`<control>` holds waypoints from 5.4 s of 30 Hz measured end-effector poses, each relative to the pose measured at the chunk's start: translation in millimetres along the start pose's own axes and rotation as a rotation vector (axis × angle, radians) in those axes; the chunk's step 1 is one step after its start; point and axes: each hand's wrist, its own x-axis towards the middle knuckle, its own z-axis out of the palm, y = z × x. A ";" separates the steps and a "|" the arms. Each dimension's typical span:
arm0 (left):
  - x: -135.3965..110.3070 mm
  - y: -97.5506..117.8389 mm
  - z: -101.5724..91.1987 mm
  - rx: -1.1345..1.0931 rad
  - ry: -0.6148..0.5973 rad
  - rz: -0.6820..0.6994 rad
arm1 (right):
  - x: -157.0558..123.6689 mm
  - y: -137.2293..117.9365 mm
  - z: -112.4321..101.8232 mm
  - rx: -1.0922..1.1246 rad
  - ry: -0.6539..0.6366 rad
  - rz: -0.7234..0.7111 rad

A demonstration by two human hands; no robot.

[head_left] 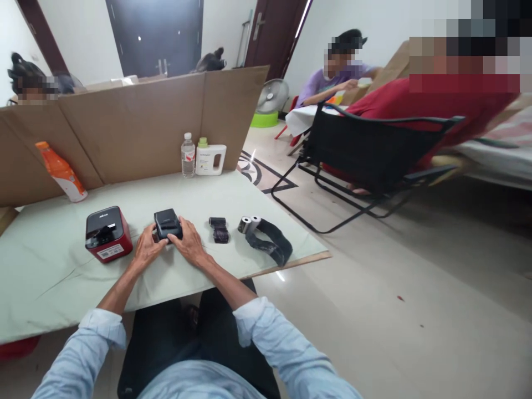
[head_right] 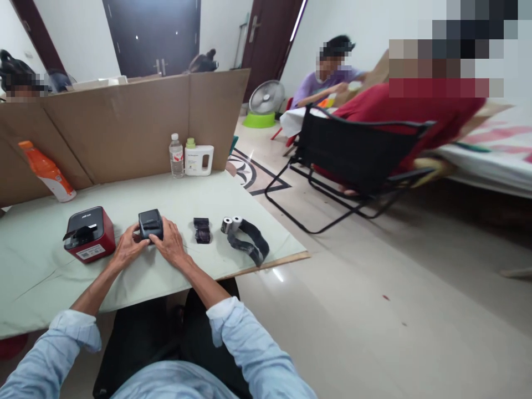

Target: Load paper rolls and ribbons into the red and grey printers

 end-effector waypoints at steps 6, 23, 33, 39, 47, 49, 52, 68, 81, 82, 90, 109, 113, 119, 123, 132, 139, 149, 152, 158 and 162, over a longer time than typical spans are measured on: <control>24.0 -20.6 -9.6 -0.112 0.052 0.054 | -6.1 9.3 0.7 0.026 -0.011 -0.031; 39.5 -40.7 7.7 -0.292 0.079 0.066 | -7.5 6.7 -3.5 0.027 -0.010 -0.052; 41.5 -33.6 10.7 -0.210 0.108 0.107 | -7.6 5.8 -5.2 0.008 -0.020 -0.077; 45.8 -32.9 15.1 -0.190 0.136 0.083 | -7.6 2.3 -8.9 0.011 -0.036 -0.086; 50.6 -28.9 15.3 -0.170 0.153 0.049 | -6.9 0.0 -10.9 0.018 -0.035 -0.067; 50.4 -28.1 15.4 -0.165 0.156 0.053 | -6.8 -0.3 -11.1 0.019 -0.032 -0.067; 50.2 -27.9 15.6 -0.159 0.159 0.054 | -6.8 -0.4 -11.6 0.027 -0.032 -0.073; 42.8 -25.2 5.1 -0.153 0.012 0.163 | -7.6 1.9 -11.1 0.044 -0.026 -0.055; 20.3 -36.5 -9.2 -0.128 -0.131 0.223 | -10.2 1.7 -11.0 0.022 -0.010 -0.072; 20.1 -36.6 -9.3 -0.142 -0.128 0.224 | -10.1 1.6 -10.9 0.021 -0.007 -0.069; 14.0 -31.6 -12.3 -0.070 -0.095 0.246 | -11.0 -0.7 -12.9 0.025 -0.002 -0.066; 58.8 -31.9 5.2 -0.062 0.015 -0.049 | -9.2 6.1 -6.3 0.013 0.004 -0.068; 70.7 -27.9 7.8 -0.251 -0.009 -0.184 | -8.7 9.0 -3.7 0.029 0.007 -0.065; 75.6 -22.8 5.9 -0.349 -0.020 -0.359 | -8.5 6.1 -5.2 0.040 -0.007 -0.042; 76.4 -21.9 4.0 -0.386 -0.044 -0.364 | -7.8 5.8 -4.8 0.049 -0.008 -0.042; 76.5 -21.2 5.4 -0.500 -0.029 -0.364 | -8.7 7.9 -3.6 0.046 -0.006 -0.038; 71.8 -19.0 2.9 -0.552 -0.037 -0.383 | -9.0 6.6 -4.6 0.036 -0.025 -0.029; 71.0 -19.3 2.3 -0.636 -0.055 -0.379 | -9.6 2.3 -9.5 0.028 -0.045 -0.030; 70.1 -19.0 2.5 -0.668 -0.053 -0.385 | -9.4 2.9 -9.0 0.024 -0.044 -0.024; 69.6 -17.5 2.2 -0.687 -0.048 -0.413 | -8.9 6.3 -6.7 0.029 -0.054 -0.017; 70.5 -16.6 2.3 -0.675 -0.043 -0.425 | -9.0 5.3 -7.7 0.036 -0.047 -0.027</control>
